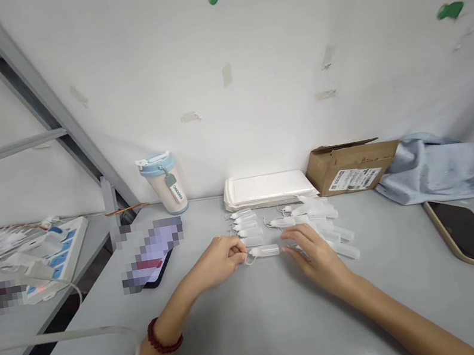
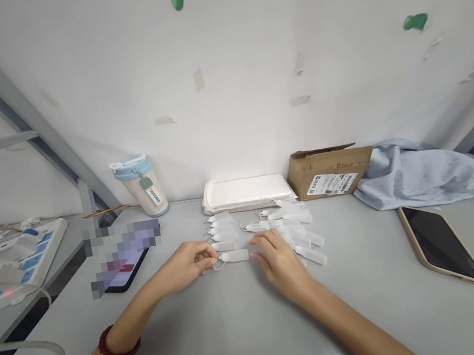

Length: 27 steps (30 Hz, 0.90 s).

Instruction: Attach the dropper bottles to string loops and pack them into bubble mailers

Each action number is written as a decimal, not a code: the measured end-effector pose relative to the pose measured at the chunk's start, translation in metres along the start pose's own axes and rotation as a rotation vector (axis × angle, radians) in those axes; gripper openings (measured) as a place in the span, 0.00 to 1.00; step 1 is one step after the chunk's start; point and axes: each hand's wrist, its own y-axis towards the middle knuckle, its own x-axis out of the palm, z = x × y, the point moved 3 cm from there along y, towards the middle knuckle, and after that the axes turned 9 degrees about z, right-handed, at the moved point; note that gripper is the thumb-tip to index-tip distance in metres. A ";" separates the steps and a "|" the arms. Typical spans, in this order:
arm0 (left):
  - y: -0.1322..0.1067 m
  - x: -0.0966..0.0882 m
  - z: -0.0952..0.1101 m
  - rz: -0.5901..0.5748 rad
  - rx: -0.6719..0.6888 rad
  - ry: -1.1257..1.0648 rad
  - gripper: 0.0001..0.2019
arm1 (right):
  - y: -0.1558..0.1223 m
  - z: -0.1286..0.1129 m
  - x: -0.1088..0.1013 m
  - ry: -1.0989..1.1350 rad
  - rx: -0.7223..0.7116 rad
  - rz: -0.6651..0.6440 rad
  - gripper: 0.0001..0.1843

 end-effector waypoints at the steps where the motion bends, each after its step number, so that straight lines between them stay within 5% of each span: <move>1: 0.001 -0.001 -0.001 0.028 0.012 0.039 0.08 | 0.001 0.004 -0.001 -0.054 0.000 0.018 0.09; 16: 0.005 -0.006 -0.009 0.164 0.053 0.247 0.09 | 0.025 0.032 0.015 -0.359 -0.071 -0.157 0.09; 27: -0.005 -0.018 0.004 0.157 -0.020 0.414 0.10 | 0.014 0.038 0.004 -0.323 -0.042 -0.090 0.12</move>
